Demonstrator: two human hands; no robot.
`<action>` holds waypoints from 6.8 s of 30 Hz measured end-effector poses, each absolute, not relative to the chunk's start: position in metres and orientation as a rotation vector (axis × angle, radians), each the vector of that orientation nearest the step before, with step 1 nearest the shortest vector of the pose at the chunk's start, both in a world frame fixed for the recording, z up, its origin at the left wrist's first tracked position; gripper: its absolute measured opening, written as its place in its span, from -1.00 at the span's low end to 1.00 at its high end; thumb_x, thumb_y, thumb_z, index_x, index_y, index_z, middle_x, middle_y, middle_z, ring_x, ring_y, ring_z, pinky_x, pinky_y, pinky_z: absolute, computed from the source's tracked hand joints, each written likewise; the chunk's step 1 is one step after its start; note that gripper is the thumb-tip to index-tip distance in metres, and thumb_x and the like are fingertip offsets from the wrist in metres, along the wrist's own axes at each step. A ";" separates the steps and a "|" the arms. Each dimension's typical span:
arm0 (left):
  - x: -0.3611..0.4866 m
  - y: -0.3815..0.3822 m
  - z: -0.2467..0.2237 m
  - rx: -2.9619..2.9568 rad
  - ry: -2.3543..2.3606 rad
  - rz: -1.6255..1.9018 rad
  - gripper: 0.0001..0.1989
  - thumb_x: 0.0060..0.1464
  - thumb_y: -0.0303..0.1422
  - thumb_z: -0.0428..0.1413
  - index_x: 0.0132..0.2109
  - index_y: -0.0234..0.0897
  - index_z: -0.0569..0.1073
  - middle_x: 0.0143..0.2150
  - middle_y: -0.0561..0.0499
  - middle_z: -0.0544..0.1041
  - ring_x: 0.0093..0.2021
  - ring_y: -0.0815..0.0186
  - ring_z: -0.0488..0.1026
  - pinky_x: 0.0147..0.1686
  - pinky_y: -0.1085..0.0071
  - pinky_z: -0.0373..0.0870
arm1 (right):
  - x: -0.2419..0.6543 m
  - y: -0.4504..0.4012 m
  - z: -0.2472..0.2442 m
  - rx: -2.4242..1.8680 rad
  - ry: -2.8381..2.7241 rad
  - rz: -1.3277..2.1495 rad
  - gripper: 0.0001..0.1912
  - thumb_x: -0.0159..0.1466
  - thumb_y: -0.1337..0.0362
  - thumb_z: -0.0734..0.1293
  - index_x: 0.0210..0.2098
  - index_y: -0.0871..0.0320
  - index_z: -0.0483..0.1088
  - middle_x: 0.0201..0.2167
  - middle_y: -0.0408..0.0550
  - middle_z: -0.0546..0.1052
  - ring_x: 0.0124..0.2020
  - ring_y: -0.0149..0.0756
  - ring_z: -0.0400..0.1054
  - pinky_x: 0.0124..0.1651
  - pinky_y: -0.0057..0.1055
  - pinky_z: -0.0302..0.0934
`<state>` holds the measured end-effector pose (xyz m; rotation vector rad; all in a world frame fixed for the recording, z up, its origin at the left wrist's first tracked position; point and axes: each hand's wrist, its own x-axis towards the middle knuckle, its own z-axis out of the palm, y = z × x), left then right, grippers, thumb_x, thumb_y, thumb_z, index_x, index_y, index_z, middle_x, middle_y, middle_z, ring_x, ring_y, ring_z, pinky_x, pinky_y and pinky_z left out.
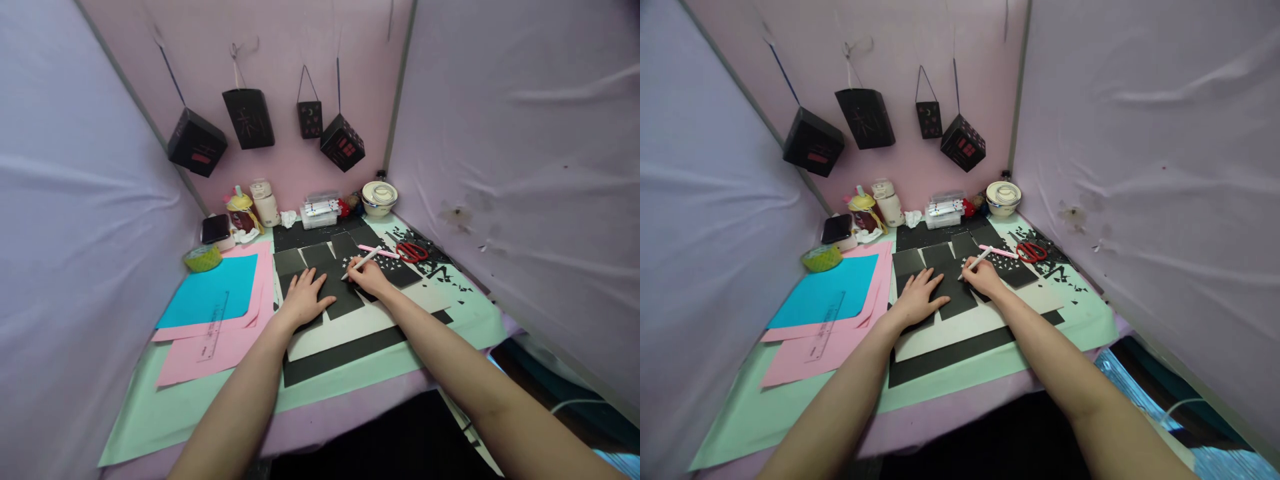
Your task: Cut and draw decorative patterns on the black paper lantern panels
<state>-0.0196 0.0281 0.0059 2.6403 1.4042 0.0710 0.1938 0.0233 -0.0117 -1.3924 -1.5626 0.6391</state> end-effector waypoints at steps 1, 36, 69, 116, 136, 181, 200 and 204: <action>-0.019 0.028 0.006 2.640 1.404 0.071 -0.30 0.18 0.06 -0.04 0.34 -0.18 0.14 0.42 -0.16 0.00 0.41 0.05 -0.13 0.31 0.04 -0.18 | 0.194 0.023 -0.012 -1.391 -1.564 0.638 -0.88 0.10 0.34 0.23 -0.57 0.12 0.31 -0.62 -0.19 0.45 -0.48 -0.32 0.36 -0.36 -0.45 0.15; -0.019 0.028 0.008 2.623 1.407 0.070 -0.30 0.17 0.07 -0.04 0.34 -0.18 0.15 0.42 -0.15 -0.01 0.42 0.06 -0.14 0.31 0.05 -0.18 | 0.194 0.022 -0.012 -1.382 -1.578 0.639 -0.90 0.08 0.36 0.23 -0.56 0.11 0.32 -0.62 -0.21 0.46 -0.50 -0.33 0.34 -0.36 -0.46 0.16; -0.019 0.027 0.008 2.631 1.410 0.057 -0.30 0.19 0.07 -0.05 0.35 -0.19 0.14 0.42 -0.17 0.00 0.41 0.05 -0.14 0.31 0.04 -0.18 | 0.195 0.020 -0.011 -1.380 -1.576 0.634 -0.89 0.07 0.37 0.23 -0.56 0.11 0.32 -0.62 -0.21 0.46 -0.50 -0.34 0.35 -0.37 -0.46 0.15; -0.022 0.028 0.004 2.627 1.388 0.098 -0.29 0.18 0.09 -0.06 0.35 -0.18 0.14 0.42 -0.16 0.00 0.41 0.03 -0.13 0.31 0.04 -0.19 | 0.179 0.011 0.017 -1.332 -1.456 0.593 -0.90 0.14 0.25 0.25 -0.46 0.11 0.36 -0.57 -0.19 0.45 -0.50 -0.33 0.30 -0.36 -0.42 0.16; -0.021 0.028 0.008 2.621 1.394 0.086 -0.30 0.18 0.08 -0.05 0.34 -0.18 0.15 0.42 -0.16 -0.01 0.41 0.04 -0.13 0.31 0.04 -0.18 | 0.191 0.005 -0.010 -1.520 -1.479 0.503 -0.90 0.06 0.30 0.23 -0.58 0.09 0.29 -0.66 -0.23 0.38 -0.55 -0.34 0.24 -0.43 -0.44 0.08; -0.020 0.027 0.008 2.617 1.406 0.063 -0.29 0.18 0.08 -0.05 0.35 -0.17 0.14 0.42 -0.16 -0.01 0.41 0.05 -0.14 0.32 0.06 -0.19 | 0.193 0.005 -0.013 -1.508 -1.504 0.504 -0.89 0.03 0.31 0.24 -0.61 0.10 0.23 -0.67 -0.24 0.35 -0.54 -0.35 0.25 -0.41 -0.46 0.07; -0.020 0.028 0.006 2.630 1.404 0.069 -0.30 0.19 0.07 -0.04 0.35 -0.19 0.14 0.42 -0.16 -0.01 0.41 0.04 -0.14 0.31 0.05 -0.18 | 0.184 -0.002 -0.008 -1.407 -1.549 0.533 -0.89 0.08 0.29 0.25 -0.57 0.11 0.28 -0.64 -0.23 0.34 -0.53 -0.37 0.23 -0.43 -0.47 0.07; -0.020 0.027 0.007 2.629 1.405 0.068 -0.30 0.19 0.07 -0.05 0.34 -0.19 0.14 0.42 -0.16 -0.01 0.41 0.03 -0.13 0.31 0.04 -0.17 | 0.184 -0.001 -0.012 -1.415 -1.562 0.556 -0.89 0.09 0.29 0.25 -0.56 0.11 0.29 -0.64 -0.22 0.38 -0.55 -0.37 0.24 -0.44 -0.47 0.08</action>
